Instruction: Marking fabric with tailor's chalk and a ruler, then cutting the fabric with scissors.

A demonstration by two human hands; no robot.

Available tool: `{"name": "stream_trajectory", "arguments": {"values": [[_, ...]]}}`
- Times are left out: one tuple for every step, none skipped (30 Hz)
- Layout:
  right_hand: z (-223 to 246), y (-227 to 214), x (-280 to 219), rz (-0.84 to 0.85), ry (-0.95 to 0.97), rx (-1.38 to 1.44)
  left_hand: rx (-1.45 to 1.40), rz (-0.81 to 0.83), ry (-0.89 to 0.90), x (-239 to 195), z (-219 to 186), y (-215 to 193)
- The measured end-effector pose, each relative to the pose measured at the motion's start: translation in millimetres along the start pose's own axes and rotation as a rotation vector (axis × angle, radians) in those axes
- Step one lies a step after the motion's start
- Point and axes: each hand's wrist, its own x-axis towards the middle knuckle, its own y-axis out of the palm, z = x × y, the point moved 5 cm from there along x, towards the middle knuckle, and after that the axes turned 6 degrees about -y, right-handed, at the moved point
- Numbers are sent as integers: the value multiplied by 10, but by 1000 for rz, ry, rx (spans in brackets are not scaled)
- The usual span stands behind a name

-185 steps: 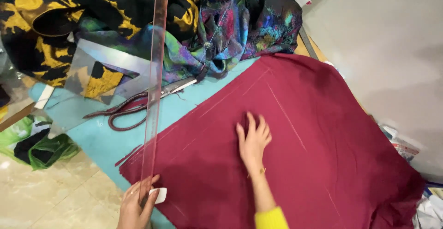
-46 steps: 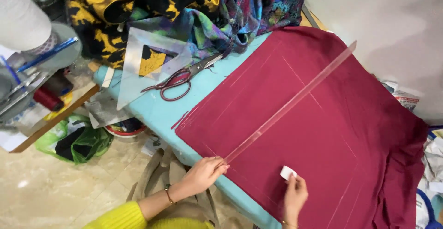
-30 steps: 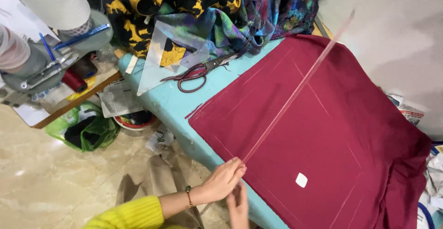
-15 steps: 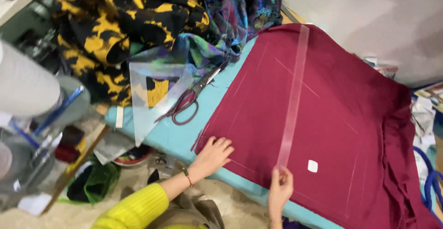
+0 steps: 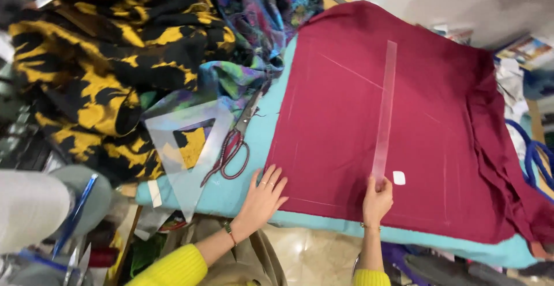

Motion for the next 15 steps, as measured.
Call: {"name": "stream_trajectory", "arguments": {"values": [[-55,-29,-37,-24,-36,-5,-76,7,36,91,-45,2],[-119,-7,-150,-39,-18,-12,-84,12,59,235,-53,67],[-177,38,-267,-16,-23,40,-177,6,82,369,-72,123],[-234,83,-382,7,-27,93,-271,1,105,502,-100,181],[-121,21,-561,-9,-14,88,-279,5,124,660,-42,270],[5,9,-734,56,-12,189,-196,-33,174,818,-9,347],[132,-8,-890,119,-15,291,-117,-76,223,983,2,432],[205,-2,-1083,101,-5,285,-127,-76,241,1064,96,546],[257,32,-1300,162,49,408,-119,-85,175,1138,201,663],[320,73,-1511,221,102,533,-112,-94,109,1217,301,785],[333,16,-1632,206,110,528,-121,-91,124,1220,283,720],[346,-5,-1766,259,141,502,-91,-35,83,1230,293,686],[372,-3,-1915,314,174,482,-54,23,42,1232,329,644],[413,-87,-1953,301,184,483,-57,27,57,1254,304,605],[442,-165,-2023,325,213,416,-44,20,42,1255,294,564]]}}
